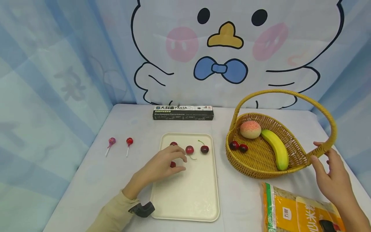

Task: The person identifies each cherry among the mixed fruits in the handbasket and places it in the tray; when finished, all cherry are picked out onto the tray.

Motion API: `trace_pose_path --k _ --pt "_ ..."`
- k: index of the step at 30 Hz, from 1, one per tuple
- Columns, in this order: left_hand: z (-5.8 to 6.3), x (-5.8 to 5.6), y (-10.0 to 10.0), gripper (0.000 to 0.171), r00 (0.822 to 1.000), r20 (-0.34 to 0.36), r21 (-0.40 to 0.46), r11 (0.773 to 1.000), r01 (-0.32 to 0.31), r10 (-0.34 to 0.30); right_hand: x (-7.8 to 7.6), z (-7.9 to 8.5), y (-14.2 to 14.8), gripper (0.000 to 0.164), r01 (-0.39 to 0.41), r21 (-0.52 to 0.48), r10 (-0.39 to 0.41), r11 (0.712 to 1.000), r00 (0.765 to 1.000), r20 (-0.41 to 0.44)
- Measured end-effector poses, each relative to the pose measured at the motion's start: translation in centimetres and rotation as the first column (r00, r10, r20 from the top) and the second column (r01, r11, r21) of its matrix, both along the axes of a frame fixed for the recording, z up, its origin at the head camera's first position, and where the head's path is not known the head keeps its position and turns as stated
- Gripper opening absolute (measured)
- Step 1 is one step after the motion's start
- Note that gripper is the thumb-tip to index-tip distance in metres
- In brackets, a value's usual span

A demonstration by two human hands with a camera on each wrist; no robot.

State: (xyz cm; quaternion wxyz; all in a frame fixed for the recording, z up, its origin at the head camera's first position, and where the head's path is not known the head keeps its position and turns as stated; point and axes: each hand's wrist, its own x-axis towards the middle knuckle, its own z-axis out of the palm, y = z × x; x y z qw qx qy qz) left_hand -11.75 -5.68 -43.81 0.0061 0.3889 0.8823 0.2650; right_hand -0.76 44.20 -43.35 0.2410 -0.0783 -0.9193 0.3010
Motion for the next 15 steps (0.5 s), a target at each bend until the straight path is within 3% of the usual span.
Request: trace_pose_path --k 6,15 --pt "0.4 -0.4 1.7 0.027 0.999 -0.040 0.018 0.999 0.036 -0.035 0.2 0.0 0.1 0.051 -0.022 0.012 0.022 1.000 1.000 0.003" --pt "1.3 -0.9 5.3 0.038 0.996 0.047 0.043 0.996 0.077 -0.079 0.3 0.2 0.1 0.051 -0.045 0.011 0.045 0.999 0.999 0.001"
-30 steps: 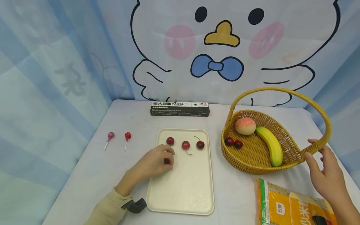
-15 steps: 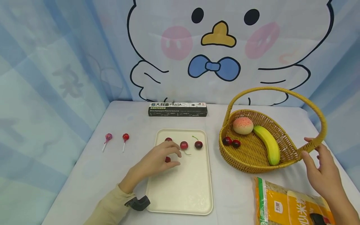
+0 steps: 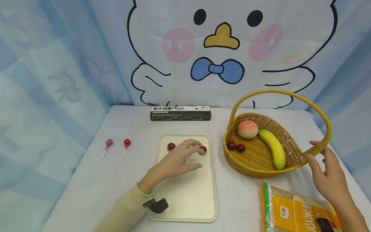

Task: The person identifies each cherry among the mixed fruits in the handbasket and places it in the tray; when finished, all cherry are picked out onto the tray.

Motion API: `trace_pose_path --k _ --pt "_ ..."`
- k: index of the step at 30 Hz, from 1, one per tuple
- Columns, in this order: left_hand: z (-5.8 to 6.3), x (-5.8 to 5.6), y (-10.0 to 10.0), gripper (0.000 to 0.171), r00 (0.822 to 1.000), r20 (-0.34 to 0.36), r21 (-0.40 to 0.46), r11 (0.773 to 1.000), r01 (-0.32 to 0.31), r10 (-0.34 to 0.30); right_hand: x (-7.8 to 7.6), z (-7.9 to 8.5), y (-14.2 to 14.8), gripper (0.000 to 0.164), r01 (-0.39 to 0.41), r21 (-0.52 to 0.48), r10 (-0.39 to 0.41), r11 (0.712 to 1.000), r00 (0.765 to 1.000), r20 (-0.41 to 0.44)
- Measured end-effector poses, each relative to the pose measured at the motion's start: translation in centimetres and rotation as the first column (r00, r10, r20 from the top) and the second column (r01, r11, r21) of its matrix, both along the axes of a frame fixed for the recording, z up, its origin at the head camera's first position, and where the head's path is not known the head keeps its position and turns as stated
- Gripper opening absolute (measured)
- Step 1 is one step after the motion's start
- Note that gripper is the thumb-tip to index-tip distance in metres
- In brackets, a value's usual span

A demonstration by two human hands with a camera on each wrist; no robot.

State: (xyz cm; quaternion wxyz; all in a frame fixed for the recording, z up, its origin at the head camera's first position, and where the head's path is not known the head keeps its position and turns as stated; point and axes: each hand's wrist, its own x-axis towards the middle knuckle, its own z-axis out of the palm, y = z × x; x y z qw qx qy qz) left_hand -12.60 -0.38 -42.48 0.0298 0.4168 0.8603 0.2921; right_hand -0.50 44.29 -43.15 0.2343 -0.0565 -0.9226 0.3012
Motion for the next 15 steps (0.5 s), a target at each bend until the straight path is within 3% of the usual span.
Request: trace_pose_path --k 15 --pt "0.4 -1.0 6.1 0.042 0.990 0.069 0.191 0.976 0.106 -0.121 0.1 0.1 -0.1 0.052 0.006 -0.007 -0.006 1.000 1.000 0.022"
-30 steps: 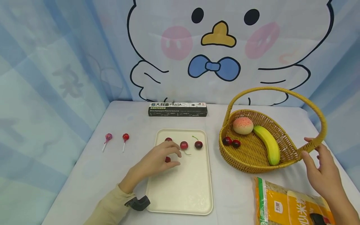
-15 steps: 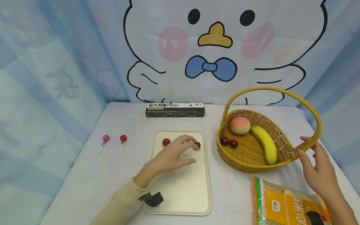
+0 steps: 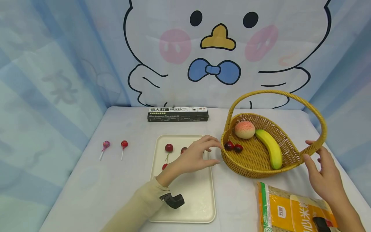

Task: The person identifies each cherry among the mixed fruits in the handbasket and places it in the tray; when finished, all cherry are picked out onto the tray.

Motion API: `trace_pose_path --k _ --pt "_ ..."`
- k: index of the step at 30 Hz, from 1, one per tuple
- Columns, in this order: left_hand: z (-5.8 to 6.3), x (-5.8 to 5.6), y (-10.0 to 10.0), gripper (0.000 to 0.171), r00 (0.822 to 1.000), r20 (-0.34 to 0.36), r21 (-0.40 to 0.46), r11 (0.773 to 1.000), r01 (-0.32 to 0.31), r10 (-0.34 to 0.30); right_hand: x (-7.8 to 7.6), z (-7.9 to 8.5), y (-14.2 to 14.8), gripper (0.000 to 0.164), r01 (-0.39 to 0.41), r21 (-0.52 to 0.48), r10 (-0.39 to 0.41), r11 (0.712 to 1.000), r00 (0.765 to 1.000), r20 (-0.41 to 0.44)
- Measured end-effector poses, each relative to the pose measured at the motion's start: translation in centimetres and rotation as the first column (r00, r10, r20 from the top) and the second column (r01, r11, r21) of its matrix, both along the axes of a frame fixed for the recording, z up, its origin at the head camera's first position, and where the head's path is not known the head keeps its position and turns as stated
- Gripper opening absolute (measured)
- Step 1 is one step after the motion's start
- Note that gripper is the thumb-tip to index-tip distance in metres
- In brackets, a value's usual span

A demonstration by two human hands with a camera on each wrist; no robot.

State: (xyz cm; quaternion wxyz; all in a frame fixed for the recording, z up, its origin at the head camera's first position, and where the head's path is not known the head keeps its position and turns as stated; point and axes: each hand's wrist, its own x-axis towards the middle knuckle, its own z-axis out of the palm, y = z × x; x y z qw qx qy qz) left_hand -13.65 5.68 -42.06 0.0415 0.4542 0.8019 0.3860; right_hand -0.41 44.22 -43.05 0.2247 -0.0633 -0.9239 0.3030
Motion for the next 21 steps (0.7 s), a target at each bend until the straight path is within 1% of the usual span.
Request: trace_pose_path --k 3,5,10,16,21 --pt "0.2 -0.1 1.1 0.043 1.000 0.008 0.018 1.000 0.018 -0.018 0.0 0.0 0.0 0.052 0.001 -0.001 -0.001 1.000 1.000 -0.002" --pt "0.4 -0.2 1.8 0.043 1.000 -0.014 0.013 1.000 0.024 -0.024 0.1 0.0 0.0 0.052 0.002 0.000 -0.002 1.000 1.000 -0.009" --pt "0.7 -0.4 3.5 0.043 0.998 -0.037 0.009 0.998 0.055 -0.055 0.2 -0.3 0.1 0.052 -0.001 0.019 0.001 1.000 1.000 -0.028" --pt "1.1 -0.9 5.4 0.045 0.995 -0.073 -0.056 0.996 0.068 -0.072 0.4 -0.3 0.3 0.052 0.002 0.024 -0.001 1.000 1.000 -0.026" --pt "1.4 -1.4 7.1 0.045 0.994 -0.099 -0.116 0.992 0.041 -0.053 0.5 -0.2 0.4 0.052 0.001 0.033 0.000 0.999 0.999 -0.035"
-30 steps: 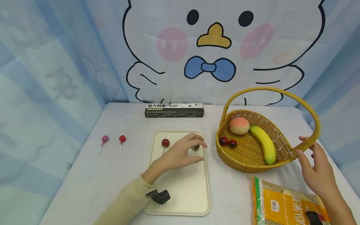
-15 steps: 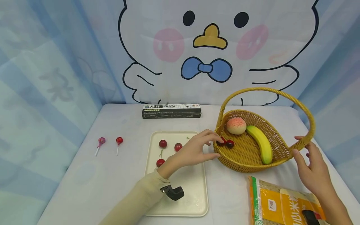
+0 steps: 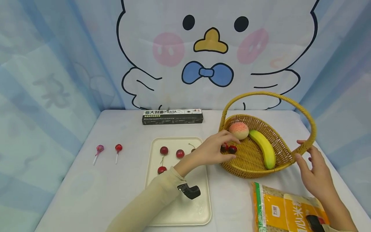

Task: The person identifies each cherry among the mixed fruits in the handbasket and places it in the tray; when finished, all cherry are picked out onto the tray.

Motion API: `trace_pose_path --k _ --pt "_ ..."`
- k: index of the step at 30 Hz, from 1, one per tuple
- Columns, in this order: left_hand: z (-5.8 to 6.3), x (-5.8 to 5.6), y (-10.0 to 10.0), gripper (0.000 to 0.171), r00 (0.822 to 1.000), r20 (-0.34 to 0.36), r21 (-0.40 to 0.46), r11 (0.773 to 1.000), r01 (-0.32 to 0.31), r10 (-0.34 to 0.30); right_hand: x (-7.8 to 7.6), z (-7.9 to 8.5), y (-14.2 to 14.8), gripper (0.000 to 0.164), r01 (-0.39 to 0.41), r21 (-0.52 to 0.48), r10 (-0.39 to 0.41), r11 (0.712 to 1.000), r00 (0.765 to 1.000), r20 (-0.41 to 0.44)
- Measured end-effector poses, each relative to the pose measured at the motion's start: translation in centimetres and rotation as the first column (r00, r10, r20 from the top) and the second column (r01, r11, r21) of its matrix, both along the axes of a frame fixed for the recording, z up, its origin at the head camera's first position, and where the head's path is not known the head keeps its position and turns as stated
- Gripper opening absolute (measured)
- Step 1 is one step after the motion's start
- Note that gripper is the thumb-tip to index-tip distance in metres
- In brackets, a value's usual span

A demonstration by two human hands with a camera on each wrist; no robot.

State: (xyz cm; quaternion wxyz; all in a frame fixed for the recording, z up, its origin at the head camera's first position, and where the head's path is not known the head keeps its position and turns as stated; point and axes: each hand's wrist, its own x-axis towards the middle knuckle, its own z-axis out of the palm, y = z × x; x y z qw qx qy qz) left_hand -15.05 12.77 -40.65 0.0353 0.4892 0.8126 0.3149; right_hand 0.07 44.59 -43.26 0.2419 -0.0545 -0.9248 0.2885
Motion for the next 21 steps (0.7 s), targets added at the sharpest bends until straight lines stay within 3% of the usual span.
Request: trace_pose_path --k 12,21 --pt "0.5 -0.5 3.1 0.048 0.999 -0.020 -0.170 0.984 -0.051 0.048 -0.1 0.2 -0.1 0.053 0.016 -0.002 -0.016 1.000 0.999 0.035" --pt "0.4 -0.5 4.8 0.048 0.990 -0.014 -0.233 0.962 -0.142 0.143 0.0 0.3 0.2 0.054 0.002 -0.009 -0.002 1.000 1.000 0.029"
